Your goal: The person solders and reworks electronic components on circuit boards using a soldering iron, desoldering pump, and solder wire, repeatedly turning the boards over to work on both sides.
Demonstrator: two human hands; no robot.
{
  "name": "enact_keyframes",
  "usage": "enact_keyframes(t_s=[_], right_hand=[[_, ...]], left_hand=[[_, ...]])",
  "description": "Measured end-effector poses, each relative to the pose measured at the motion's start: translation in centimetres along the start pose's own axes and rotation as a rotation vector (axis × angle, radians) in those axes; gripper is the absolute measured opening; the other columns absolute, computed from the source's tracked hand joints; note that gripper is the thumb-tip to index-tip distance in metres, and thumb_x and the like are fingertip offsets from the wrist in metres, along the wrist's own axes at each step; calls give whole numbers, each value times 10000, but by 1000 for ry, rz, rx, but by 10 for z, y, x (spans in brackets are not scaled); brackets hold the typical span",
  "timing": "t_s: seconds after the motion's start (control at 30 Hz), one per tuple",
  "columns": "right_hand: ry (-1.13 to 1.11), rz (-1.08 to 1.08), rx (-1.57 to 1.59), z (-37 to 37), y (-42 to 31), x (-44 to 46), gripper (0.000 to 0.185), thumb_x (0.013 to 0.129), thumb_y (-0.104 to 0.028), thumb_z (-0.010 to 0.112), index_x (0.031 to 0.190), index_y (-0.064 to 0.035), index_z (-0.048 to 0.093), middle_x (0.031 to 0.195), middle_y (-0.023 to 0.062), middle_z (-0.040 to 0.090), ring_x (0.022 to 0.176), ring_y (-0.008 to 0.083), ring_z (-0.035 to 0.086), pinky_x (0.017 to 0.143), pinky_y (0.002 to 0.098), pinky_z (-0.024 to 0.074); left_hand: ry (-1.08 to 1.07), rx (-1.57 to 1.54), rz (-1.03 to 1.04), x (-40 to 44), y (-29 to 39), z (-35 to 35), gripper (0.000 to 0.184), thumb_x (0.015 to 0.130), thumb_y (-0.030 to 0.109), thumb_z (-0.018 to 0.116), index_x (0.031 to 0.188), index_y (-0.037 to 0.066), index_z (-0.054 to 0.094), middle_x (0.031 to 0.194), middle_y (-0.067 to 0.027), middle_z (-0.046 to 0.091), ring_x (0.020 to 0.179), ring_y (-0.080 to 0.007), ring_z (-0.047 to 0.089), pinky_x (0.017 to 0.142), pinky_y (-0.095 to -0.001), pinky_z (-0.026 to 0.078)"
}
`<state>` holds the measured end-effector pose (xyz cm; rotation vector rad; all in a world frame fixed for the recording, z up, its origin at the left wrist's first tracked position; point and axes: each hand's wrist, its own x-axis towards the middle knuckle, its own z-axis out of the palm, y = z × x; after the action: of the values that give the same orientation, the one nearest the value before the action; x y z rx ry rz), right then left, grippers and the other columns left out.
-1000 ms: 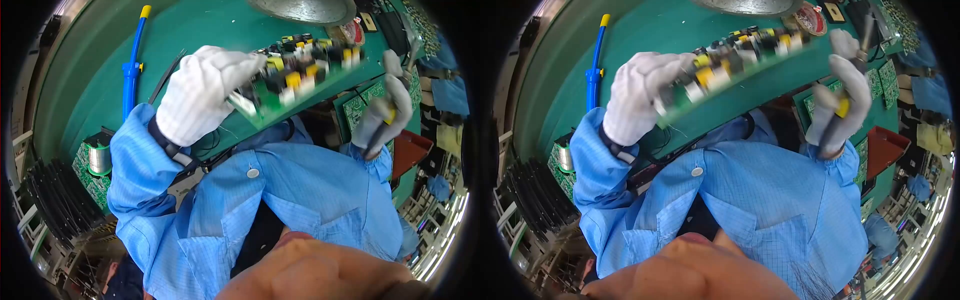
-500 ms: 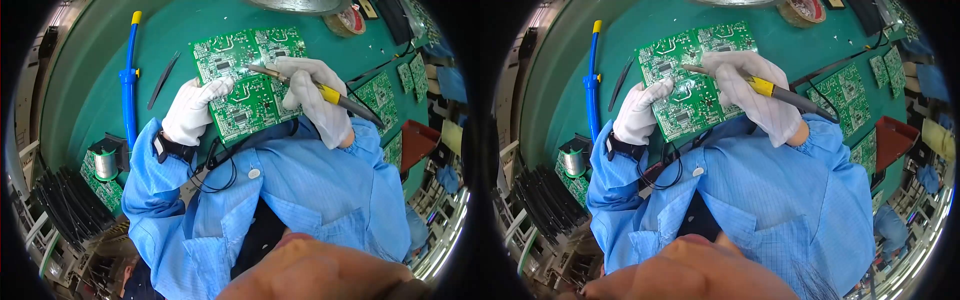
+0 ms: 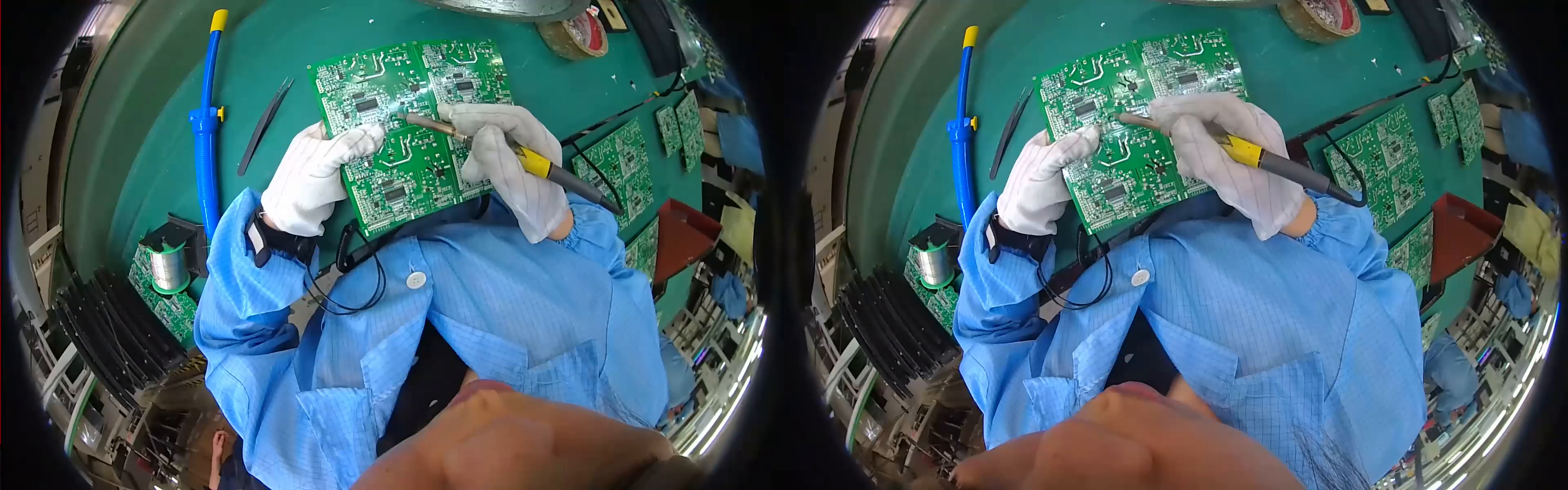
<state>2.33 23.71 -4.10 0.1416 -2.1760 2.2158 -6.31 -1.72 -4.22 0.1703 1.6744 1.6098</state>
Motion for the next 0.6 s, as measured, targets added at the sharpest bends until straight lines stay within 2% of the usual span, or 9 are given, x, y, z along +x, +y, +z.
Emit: enact_keyframes(t_s=[0.07,0.2,0.3,0.37,0.4,0.47,0.5,0.57,0.6], right_hand=[[-21,-16,45,2,-1,1,238,1021,-65,606,1250,-39,663,918,40,710,708,64,610,629,243,518],[-4,-99,-98,7,-3,3,213,1004,-39,613,1207,-24,675,886,49,712,659,66,599,588,240,511],[8,-146,-106,8,-4,3,188,985,-31,629,1163,-27,691,881,52,720,655,83,608,588,251,516],[10,-143,-109,7,-3,4,177,973,-26,640,1139,-32,701,883,54,727,663,97,619,600,261,523],[2,-207,-161,6,0,6,172,962,-19,646,1123,-34,707,892,61,732,674,113,631,615,274,531],[-7,-271,-213,4,2,8,169,952,-12,651,1107,-35,712,902,67,738,685,129,642,631,286,539],[-35,-289,-256,2,2,8,170,944,-6,654,1100,-36,715,907,71,740,697,139,649,646,298,544],[-64,-308,-298,0,1,8,172,937,-1,656,1094,-37,718,913,75,741,709,148,656,660,309,549],[-61,-317,-298,1,1,9,176,939,-1,656,1100,-39,716,909,74,741,701,143,654,648,307,547]], left_hand=[[-38,142,217,1,-7,-3,176,1020,121,537,984,-24,629,931,-22,625,850,-142,557,827,-297,461],[-32,108,110,-1,3,-1,167,1018,123,540,974,-15,623,919,-25,620,854,-144,557,831,-302,461],[-76,330,290,1,0,-5,147,1013,105,537,977,-11,620,918,-39,614,855,-167,558,838,-307,462],[-55,60,31,0,4,-2,98,987,61,541,1001,-8,609,936,-60,620,872,-216,577,842,-321,473],[-54,60,31,0,0,-3,98,987,61,541,1001,-8,609,936,-60,620,872,-216,577,842,-321,473],[-53,305,278,2,-11,-6,98,964,37,544,1029,-10,602,963,-76,633,896,-258,593,844,-334,486],[-53,305,278,2,-8,-5,98,964,37,544,1029,-10,602,963,-76,633,896,-258,593,844,-334,486],[-17,177,-2,1,0,-1,117,934,13,573,1046,-9,597,980,-80,641,912,-272,604,844,-343,493],[-18,177,-1,2,-2,-4,117,934,13,573,1046,-9,597,980,-80,641,912,-272,604,844,-343,493]])
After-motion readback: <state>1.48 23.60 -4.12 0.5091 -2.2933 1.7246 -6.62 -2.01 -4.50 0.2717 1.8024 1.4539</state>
